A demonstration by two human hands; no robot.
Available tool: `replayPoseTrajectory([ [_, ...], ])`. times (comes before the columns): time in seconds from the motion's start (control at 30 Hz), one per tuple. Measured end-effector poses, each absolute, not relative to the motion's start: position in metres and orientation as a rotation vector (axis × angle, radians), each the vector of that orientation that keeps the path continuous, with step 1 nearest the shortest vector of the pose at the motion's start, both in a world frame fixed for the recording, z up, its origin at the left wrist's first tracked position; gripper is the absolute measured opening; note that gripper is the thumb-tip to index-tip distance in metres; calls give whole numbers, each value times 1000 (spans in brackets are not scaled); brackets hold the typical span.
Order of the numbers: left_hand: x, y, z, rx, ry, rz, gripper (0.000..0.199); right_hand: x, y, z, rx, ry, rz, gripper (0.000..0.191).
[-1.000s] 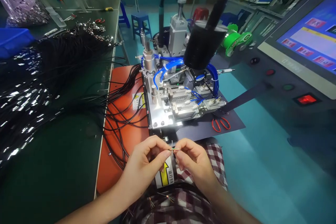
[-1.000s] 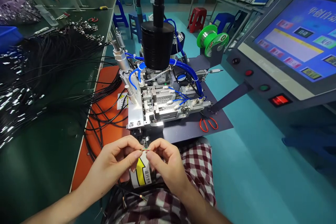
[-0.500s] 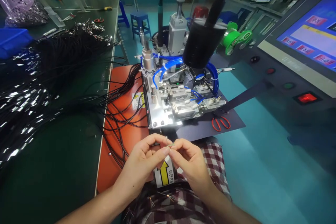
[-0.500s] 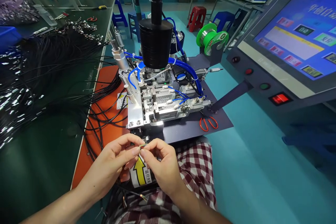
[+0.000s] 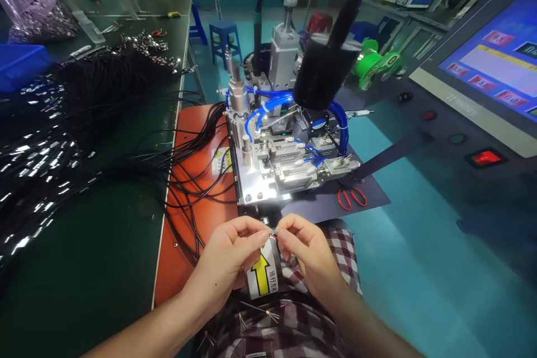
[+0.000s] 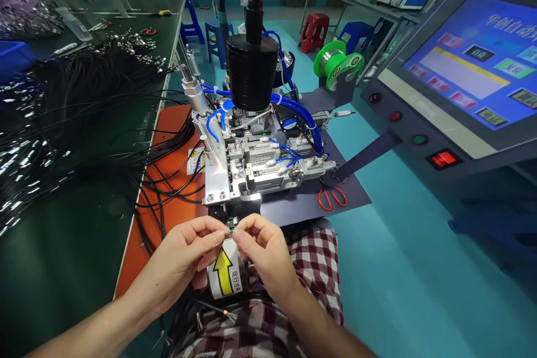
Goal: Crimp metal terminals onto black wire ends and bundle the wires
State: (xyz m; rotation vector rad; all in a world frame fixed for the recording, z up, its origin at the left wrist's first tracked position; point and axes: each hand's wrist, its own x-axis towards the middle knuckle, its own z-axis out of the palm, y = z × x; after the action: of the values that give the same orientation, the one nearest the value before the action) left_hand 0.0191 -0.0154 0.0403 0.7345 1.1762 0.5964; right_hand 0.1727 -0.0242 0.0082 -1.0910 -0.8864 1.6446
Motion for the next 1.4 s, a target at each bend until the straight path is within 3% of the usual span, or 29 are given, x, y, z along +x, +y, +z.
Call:
replayPoseTrajectory([
  [0.6,15,-12,42,767,1072,483,20,180,-14,13,-1060,-762,1922,21],
  [1.07,20,-13,41,746,1150,515,17,186,-23,12,-1187,-1075,1661,19],
  [1.4,22,-14,38,700,1130,590,15,156,-37,15,-1382,-989,1571,20],
])
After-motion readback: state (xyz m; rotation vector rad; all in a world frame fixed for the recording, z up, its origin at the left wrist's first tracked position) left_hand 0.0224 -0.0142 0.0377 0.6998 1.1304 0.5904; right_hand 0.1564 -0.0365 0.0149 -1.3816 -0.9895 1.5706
